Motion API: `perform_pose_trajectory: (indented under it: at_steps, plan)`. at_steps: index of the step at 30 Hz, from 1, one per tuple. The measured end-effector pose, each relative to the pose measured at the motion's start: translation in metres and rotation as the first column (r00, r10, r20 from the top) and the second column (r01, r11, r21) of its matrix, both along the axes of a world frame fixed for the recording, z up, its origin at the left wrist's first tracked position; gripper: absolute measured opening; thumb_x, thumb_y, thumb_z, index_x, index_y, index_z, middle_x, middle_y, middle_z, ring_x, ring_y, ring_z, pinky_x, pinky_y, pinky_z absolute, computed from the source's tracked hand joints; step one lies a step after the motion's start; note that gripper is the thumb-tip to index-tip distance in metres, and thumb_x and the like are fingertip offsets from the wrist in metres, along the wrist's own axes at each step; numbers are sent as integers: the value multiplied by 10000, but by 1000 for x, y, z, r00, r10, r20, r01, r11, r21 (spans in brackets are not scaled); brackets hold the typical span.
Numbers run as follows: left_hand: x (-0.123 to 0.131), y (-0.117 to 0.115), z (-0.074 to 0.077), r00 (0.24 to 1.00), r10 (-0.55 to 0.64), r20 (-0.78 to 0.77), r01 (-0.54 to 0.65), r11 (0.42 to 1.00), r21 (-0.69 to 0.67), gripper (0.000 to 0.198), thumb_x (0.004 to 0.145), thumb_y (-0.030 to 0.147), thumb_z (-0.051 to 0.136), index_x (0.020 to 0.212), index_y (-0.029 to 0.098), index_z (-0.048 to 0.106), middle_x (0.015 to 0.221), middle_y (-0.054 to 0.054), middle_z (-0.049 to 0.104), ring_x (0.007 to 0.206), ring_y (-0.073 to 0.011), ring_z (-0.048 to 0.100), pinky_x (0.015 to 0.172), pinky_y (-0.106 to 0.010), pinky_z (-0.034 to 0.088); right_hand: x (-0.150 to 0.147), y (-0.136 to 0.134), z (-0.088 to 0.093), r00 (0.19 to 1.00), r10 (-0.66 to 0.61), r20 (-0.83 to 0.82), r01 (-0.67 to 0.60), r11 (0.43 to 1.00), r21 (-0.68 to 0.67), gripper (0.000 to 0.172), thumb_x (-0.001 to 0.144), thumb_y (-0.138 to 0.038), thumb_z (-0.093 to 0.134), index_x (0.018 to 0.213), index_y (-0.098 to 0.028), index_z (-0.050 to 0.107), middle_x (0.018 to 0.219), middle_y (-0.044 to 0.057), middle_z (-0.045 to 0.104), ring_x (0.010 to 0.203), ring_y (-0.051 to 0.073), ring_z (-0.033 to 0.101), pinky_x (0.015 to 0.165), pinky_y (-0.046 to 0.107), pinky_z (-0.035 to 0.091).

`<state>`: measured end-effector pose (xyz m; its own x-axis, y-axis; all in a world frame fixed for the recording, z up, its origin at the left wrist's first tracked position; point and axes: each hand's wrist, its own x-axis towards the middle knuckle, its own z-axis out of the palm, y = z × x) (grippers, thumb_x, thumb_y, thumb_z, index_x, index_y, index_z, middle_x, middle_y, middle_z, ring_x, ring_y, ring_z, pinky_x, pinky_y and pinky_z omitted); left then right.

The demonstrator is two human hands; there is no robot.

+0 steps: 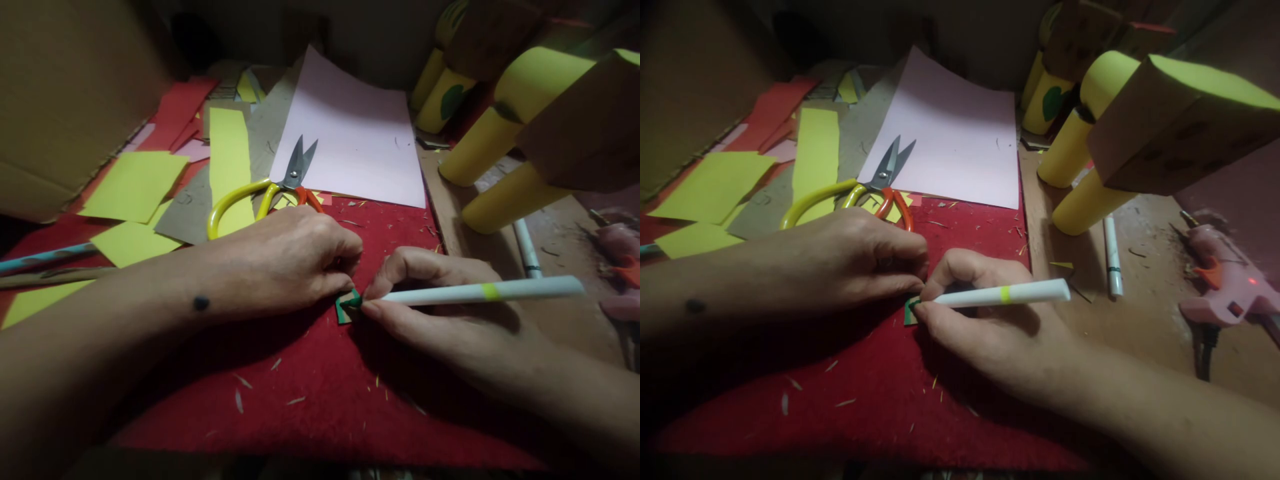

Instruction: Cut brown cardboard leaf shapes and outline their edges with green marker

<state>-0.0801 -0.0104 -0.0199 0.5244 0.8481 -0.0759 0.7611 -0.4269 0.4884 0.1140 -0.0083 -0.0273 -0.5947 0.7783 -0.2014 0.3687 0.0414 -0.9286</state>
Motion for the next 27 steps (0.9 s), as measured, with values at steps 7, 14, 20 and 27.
perform_pose_trajectory:
  at_steps: [7, 14, 20, 27]
  plan:
    - [-1, 1, -1, 1000, -4, 0, 4, 1000, 1, 141, 757, 138, 603, 631, 195, 574, 524, 71, 487, 471, -72, 425, 498, -239, 275, 1, 2, 2, 998, 56, 25, -56, 998, -13, 116, 757, -124, 667, 691, -180, 590, 551, -35, 638, 455, 86, 585, 375, 129, 419]
    - [-1, 1, 1, 1000, -3, 1, 3, 1000, -8, 148, 756, 131, 597, 627, 196, 562, 544, 67, 498, 483, -79, 431, 496, -242, 278, 1, 2, 4, 996, 68, 60, -64, 996, -63, 140, 704, -77, 684, 669, -181, 596, 532, -41, 628, 438, 87, 578, 370, 130, 411]
    - [-2, 1, 0, 1000, -13, 6, 13, 1000, 7, 146, 762, 142, 594, 632, 197, 559, 548, 69, 501, 486, -75, 436, 500, -242, 277, 2, 2, 3, 997, 80, 24, -77, 994, -83, 139, 701, -71, 676, 654, -178, 601, 536, -34, 621, 436, 77, 531, 374, 138, 400]
    - [-1, 0, 1, 1000, -1, -22, 0, 1000, -21, 149, 778, 152, 577, 639, 200, 551, 532, 70, 478, 472, -78, 419, 505, -251, 272, 3, 1, 0, 999, -37, -8, 37, 999, -23, 129, 743, -136, 686, 670, -180, 589, 507, -48, 579, 413, 64, 513, 350, 121, 362]
